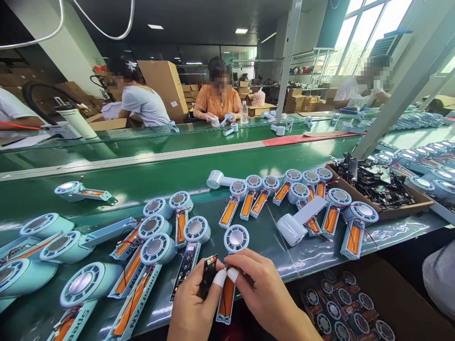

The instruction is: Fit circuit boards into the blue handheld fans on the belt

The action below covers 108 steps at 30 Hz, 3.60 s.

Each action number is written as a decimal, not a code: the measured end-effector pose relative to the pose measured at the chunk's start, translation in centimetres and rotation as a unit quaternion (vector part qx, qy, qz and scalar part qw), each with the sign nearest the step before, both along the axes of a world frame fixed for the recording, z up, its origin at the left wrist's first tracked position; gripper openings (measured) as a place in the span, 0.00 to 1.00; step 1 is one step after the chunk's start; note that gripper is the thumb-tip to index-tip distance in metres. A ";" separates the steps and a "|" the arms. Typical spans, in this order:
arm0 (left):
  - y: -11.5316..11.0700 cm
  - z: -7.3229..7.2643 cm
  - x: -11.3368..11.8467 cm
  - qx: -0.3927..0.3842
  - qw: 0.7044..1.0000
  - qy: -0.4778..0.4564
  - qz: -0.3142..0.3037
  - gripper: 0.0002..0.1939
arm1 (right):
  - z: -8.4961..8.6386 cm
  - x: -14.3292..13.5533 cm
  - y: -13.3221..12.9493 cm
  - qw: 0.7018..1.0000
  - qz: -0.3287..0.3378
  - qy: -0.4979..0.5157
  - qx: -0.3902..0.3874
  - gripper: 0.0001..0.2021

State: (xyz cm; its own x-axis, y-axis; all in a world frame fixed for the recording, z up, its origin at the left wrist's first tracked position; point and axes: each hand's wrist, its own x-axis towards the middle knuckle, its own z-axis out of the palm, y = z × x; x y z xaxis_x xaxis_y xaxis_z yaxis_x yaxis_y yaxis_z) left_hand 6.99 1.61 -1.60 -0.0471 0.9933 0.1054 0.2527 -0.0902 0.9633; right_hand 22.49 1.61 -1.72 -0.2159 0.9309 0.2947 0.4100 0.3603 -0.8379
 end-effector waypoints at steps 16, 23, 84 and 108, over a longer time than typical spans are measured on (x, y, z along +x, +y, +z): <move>-1.5 -1.7 -1.0 -0.062 0.996 0.058 0.006 0.23 | 0.3 -0.4 -0.2 0.998 -0.036 -0.027 -0.032 0.12; -1.9 -1.9 -1.8 -0.072 0.990 0.115 -0.031 0.23 | 1.1 -0.2 0.4 0.980 -0.005 -0.191 0.055 0.11; -1.9 -2.5 -2.1 -0.032 0.967 0.254 -0.013 0.22 | 2.2 4.0 -1.2 0.972 0.098 -0.214 0.017 0.33; -1.4 -0.1 -1.2 0.002 0.995 0.102 -0.026 0.20 | 0.9 0.4 0.5 0.975 0.044 -0.159 0.150 0.11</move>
State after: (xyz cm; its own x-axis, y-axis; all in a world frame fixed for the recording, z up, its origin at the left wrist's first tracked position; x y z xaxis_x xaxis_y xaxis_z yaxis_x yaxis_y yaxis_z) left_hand 5.77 0.17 -1.70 0.0261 0.9934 0.1114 0.4370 -0.1116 0.8925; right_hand 22.93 2.09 -0.83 -0.4150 0.7869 0.4568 0.5882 0.6150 -0.5251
